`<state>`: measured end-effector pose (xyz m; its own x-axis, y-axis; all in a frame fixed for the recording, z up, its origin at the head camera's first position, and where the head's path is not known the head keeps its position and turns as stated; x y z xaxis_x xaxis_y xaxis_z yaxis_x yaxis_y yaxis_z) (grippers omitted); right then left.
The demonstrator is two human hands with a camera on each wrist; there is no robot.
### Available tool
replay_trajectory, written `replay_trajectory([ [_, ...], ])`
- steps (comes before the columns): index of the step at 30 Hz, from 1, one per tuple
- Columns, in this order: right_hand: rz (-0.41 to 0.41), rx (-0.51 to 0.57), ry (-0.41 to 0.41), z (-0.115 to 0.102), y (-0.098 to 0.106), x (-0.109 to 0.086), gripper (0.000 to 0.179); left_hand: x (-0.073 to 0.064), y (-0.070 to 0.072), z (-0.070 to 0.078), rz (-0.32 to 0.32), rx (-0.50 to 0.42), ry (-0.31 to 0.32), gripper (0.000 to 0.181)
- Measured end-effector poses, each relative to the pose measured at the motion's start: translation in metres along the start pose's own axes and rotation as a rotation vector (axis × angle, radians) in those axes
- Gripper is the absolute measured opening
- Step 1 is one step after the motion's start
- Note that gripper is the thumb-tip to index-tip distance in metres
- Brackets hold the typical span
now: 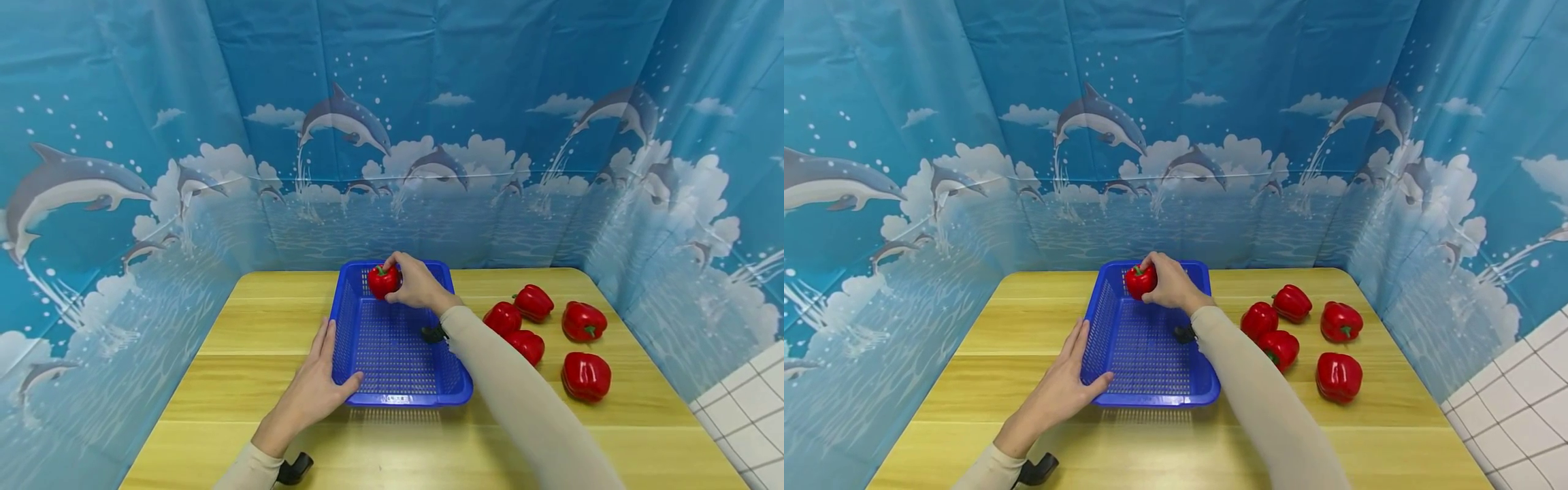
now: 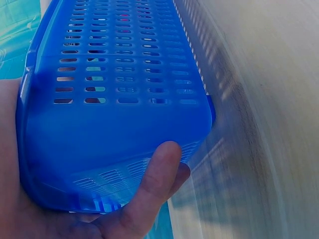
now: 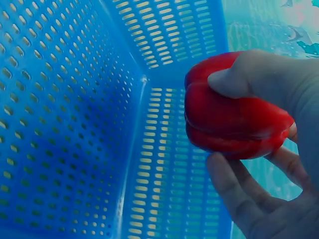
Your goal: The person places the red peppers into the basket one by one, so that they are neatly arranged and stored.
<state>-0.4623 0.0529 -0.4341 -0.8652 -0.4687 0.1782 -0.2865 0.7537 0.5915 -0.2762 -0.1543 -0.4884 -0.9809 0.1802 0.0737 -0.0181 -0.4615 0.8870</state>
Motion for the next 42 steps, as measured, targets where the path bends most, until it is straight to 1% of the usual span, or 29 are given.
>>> replay_trajectory([
  [12, -0.053, -0.030, -0.017, 0.005, -0.022, 0.012, 0.052, 0.001, -0.001, 0.000, 0.000, 0.008, 0.011, 0.119],
  [16, -0.068, -0.055, -0.022, 0.005, -0.029, 0.018, 0.052, 0.001, 0.000, -0.001, -0.002, 0.008, 0.012, 0.119],
  [23, -0.090, -0.098, -0.031, 0.009, -0.040, 0.021, 0.050, 0.001, -0.002, -0.001, -0.011, 0.003, 0.010, 0.119],
  [30, -0.127, -0.103, -0.062, 0.013, -0.044, 0.021, 0.038, 0.002, -0.002, -0.002, -0.012, -0.004, 0.020, 0.120],
  [34, -0.129, -0.110, -0.060, 0.014, -0.045, 0.022, 0.041, 0.002, -0.002, -0.002, -0.010, -0.004, 0.019, 0.119],
  [38, -0.128, -0.092, -0.064, 0.012, -0.046, 0.021, 0.045, 0.002, -0.002, -0.002, -0.011, 0.003, 0.022, 0.119],
  [42, -0.124, -0.070, -0.060, 0.009, -0.045, 0.020, 0.045, 0.002, -0.001, -0.001, -0.012, 0.005, 0.026, 0.119],
])
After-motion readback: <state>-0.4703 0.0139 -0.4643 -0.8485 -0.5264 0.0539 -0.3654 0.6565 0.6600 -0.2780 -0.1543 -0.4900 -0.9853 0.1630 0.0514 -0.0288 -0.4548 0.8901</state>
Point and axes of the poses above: each hand's wrist, its own x-axis towards the middle knuckle, its own y-axis out of the back of the hand, z = x × y, the point moved 8 cm from there along x, towards the middle knuckle, and after that the axes turned 11 degrees about x, right-handed, at the moved point
